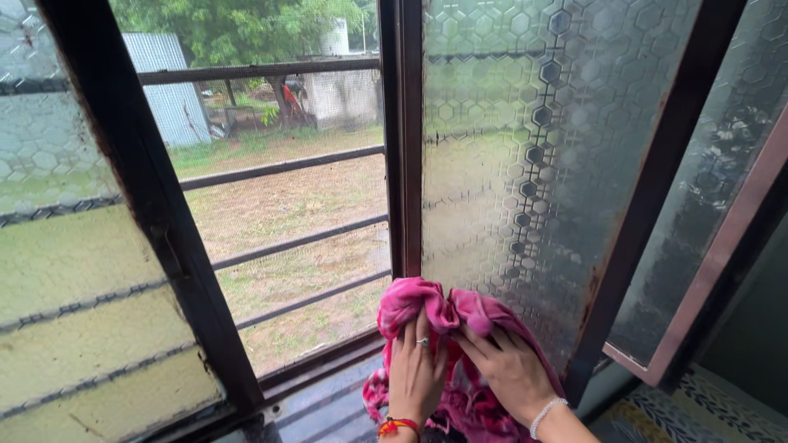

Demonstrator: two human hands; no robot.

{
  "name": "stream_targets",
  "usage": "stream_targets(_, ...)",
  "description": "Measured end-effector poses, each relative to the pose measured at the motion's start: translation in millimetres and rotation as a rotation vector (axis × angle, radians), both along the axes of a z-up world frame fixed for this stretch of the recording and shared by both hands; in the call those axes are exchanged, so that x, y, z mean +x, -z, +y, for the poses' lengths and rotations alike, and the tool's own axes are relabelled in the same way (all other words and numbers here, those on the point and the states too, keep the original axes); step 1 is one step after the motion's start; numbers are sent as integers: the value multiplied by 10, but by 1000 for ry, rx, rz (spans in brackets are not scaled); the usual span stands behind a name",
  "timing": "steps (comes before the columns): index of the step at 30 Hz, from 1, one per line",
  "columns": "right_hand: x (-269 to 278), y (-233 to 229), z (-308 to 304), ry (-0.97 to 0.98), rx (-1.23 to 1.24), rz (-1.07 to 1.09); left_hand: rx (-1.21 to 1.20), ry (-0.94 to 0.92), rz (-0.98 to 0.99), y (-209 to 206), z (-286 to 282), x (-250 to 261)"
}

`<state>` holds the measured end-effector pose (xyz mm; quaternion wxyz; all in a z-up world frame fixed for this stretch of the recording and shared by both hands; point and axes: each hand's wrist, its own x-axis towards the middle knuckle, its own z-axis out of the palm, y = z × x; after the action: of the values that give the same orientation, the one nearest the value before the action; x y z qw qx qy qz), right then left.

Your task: The person wipes the glass panes and the frame of a window with a pink cloth, moving across different sections and wiping the adjacent wall.

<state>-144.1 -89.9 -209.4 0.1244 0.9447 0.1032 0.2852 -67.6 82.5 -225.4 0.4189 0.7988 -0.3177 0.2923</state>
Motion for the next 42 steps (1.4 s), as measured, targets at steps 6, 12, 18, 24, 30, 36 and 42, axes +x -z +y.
stream_targets(6, -425, -356, 51, -228, 154, -139, -388, 13, 229, -181, -27, -224)
stream_targets(12, -519, -1134, 69, -210, 112, -464, -409, -25, 57, -850, -46, -217)
stream_targets(18, -442, -2284, -62, -114, 65, -701, -281, -246, -359, -2272, -288, 12)
stream_targets(24, -304, -3150, -343, 9, -121, -757, -181, -365, -470, -3367, -644, 220)
stream_targets(30, -77, -2957, -532, 215, -342, -858, -163, -374, -444, -3279, -1106, 339)
stream_targets(36, 180, -2585, -501, 276, -249, -855, -210, -266, -558, -2713, -1104, 718)
stream_targets(42, 233, -2315, -468, 254, -216, -830, -227, -167, -581, -2255, -982, 759)
